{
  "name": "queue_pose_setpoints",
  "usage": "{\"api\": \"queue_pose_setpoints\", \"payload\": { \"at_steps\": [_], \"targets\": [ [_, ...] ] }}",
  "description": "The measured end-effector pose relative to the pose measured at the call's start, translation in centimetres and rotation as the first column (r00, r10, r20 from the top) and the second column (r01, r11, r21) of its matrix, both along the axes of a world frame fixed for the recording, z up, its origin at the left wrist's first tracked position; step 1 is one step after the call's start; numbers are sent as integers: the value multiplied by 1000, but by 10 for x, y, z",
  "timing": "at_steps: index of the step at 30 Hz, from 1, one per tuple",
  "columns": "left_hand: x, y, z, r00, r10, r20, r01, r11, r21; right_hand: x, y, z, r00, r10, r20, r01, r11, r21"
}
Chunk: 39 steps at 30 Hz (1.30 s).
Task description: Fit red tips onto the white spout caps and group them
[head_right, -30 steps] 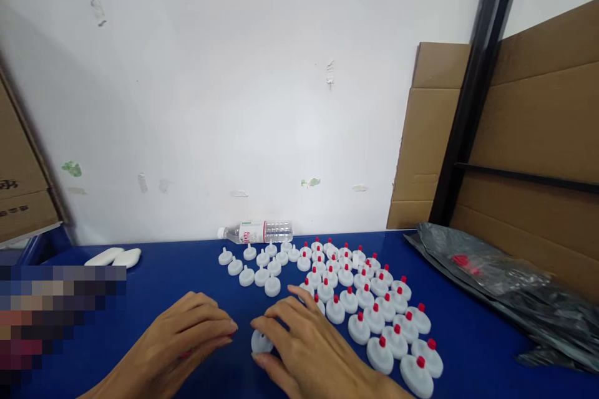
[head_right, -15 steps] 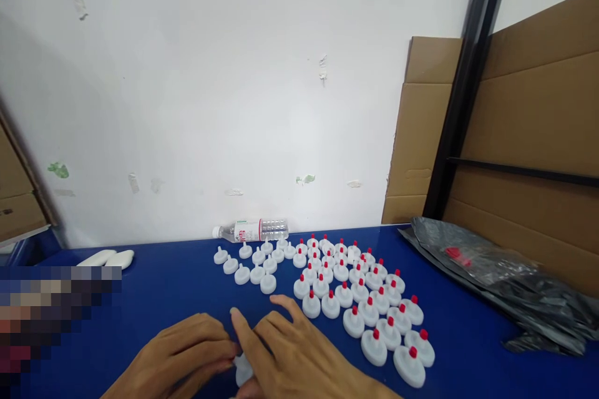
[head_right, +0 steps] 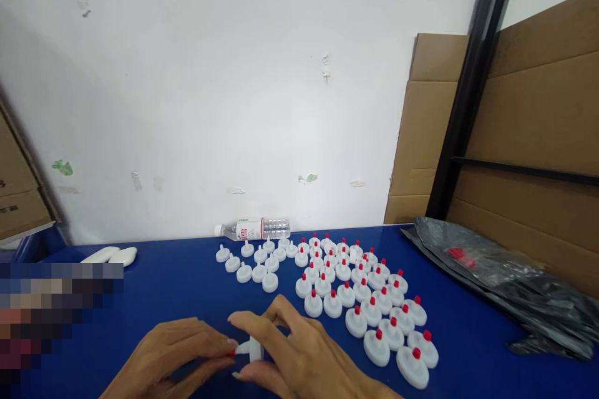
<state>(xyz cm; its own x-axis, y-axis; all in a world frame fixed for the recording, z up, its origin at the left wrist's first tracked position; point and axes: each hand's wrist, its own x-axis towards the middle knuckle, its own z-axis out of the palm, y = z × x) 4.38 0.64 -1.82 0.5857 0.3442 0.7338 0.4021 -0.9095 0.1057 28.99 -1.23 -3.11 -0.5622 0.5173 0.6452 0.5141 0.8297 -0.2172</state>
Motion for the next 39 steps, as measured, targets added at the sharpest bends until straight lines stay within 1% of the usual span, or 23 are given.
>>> {"api": "queue_pose_setpoints", "payload": {
  "at_steps": [2, 7, 11, 13, 16, 18, 22, 25, 28, 30, 33, 36, 39],
  "targets": [
    [0, -1, -2, 999, 40, 6, -40, 999, 37, 0, 1, 0, 999, 21, -49, -20, 1000, 16],
    [3, 2, -8, 994, 9, -111, -2, 998, 65, -2, 3, -3, 992, 43, -120, -40, 999, 26],
    [6, 1, -10, 982, 35, -183, -18, 995, 97, -3, 4, -5, 987, 76, -143, -77, 997, 4],
    [7, -1, -10, 983, 49, -174, -32, 995, 100, -3, 4, -4, 983, 96, -155, -98, 995, -3],
    [7, -2, -13, 992, 60, -108, -47, 991, 123, -5, 4, -3, 980, 120, -159, -123, 992, -5],
    [6, 1, -14, 997, 35, -71, -27, 993, 113, -7, 5, -5, 989, 85, -123, -89, 996, -28],
    [1, 9, -11, 994, -1, -110, -3, 999, -32, -8, 8, -11, 999, -39, -20, 37, 997, -72],
    [-10, 17, -1, 988, 24, -152, -42, 993, -115, -5, 10, -11, 996, -88, 8, 88, 990, -111],
    [-27, 26, 11, 969, 76, -235, -119, 977, -176, 0, 13, -8, 988, -151, 36, 155, 971, -181],
    [-37, 30, 17, 945, 101, -312, -177, 958, -225, 3, 15, -6, 982, -183, 46, 188, 964, -186],
    [-44, 32, 23, 903, 112, -416, -252, 920, -301, 5, 16, -2, 975, -216, 55, 222, 964, -147],
    [-44, 28, 28, 883, 92, -460, -293, 874, -388, 6, 16, 2, 974, -219, 65, 225, 968, -107],
    [-43, 22, 33, 869, 71, -490, -334, 816, -473, 7, 16, 1, 972, -213, 97, 223, 969, -108]
  ]
}}
